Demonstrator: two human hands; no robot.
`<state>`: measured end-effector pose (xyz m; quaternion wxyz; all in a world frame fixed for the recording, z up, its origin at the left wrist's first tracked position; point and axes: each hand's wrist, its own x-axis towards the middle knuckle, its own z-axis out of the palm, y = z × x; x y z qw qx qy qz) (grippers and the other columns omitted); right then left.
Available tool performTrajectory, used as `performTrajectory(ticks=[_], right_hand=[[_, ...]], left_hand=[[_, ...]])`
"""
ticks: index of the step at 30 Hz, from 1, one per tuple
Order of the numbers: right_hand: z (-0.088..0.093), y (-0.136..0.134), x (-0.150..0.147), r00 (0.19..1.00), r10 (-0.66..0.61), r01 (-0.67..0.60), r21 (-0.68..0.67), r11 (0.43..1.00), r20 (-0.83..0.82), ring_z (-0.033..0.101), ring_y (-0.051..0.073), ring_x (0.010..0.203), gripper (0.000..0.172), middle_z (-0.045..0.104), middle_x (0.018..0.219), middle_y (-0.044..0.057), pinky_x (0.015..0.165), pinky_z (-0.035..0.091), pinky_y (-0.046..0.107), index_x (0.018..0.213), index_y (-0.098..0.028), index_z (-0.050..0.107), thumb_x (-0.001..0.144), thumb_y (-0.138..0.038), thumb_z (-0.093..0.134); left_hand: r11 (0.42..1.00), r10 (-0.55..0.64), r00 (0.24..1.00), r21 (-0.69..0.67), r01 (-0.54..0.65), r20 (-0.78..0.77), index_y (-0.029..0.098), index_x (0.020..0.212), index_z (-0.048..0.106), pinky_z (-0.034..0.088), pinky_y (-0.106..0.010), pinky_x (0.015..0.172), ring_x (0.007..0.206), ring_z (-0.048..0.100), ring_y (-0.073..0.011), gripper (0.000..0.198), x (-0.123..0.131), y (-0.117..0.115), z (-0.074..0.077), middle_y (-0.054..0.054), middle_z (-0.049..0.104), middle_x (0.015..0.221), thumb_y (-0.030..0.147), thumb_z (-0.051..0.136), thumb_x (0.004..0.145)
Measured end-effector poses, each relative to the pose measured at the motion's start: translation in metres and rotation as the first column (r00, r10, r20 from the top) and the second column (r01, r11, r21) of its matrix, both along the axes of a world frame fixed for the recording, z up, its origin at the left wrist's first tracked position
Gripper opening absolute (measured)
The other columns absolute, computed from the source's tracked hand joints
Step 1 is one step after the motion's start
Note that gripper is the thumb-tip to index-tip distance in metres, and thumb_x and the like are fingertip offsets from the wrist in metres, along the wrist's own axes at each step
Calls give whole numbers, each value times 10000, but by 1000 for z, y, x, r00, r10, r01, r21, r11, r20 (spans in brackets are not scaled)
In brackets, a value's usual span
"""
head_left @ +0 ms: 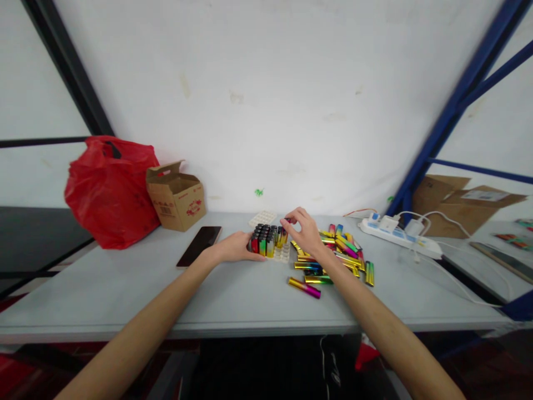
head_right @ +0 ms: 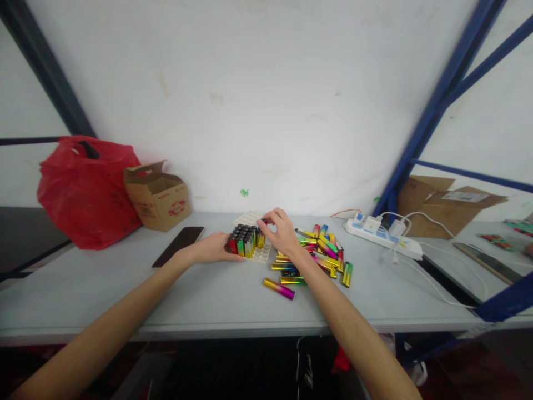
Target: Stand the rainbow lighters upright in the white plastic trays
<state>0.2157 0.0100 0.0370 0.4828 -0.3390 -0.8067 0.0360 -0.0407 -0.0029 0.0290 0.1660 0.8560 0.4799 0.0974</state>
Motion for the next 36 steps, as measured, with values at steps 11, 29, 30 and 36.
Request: performTrajectory(ticks=[11, 29, 30, 36], right_hand=[[-7, -2, -3, 996, 8, 7, -160, 987, 90, 597, 149, 618, 222, 659, 651, -25, 732, 443, 265, 953, -225, 593, 966, -440, 540], [-10, 1, 0, 980, 93, -64, -166, 984, 175, 571, 133, 614, 228, 638, 679, -23, 634, 416, 242, 953, -213, 578, 989, -435, 545], [-11, 2, 1, 979, 96, -67, -159, 985, 182, 568, 132, 615, 224, 637, 683, -22, 637, 418, 243, 950, -212, 579, 990, -430, 548], [-13, 7, 1, 973, 104, -79, -126, 989, 208, 562, 134, 636, 222, 637, 720, -9, 636, 427, 245, 945, -205, 578, 990, -422, 569]], left_hand=[[1000, 28, 1000, -9, -28, -3, 225, 1154, 653, 502, -289, 750, 918, 708, -270, 675, 0, 1, -2, -46, 759, 997, 735, 696, 714], [1000, 20, 1000, 10, -20, -18, 209, 1131, 660, 499, -292, 730, 870, 707, -265, 659, 1, -2, 1, -50, 755, 959, 734, 687, 733], [1000, 19, 1000, 10, -19, -18, 211, 1135, 658, 499, -291, 737, 872, 707, -263, 660, 1, -2, 1, -47, 754, 958, 734, 688, 733], [1000, 16, 1000, 21, -15, -17, 211, 1136, 653, 487, -277, 724, 871, 704, -249, 651, 1, 0, -1, -38, 752, 962, 723, 699, 736]])
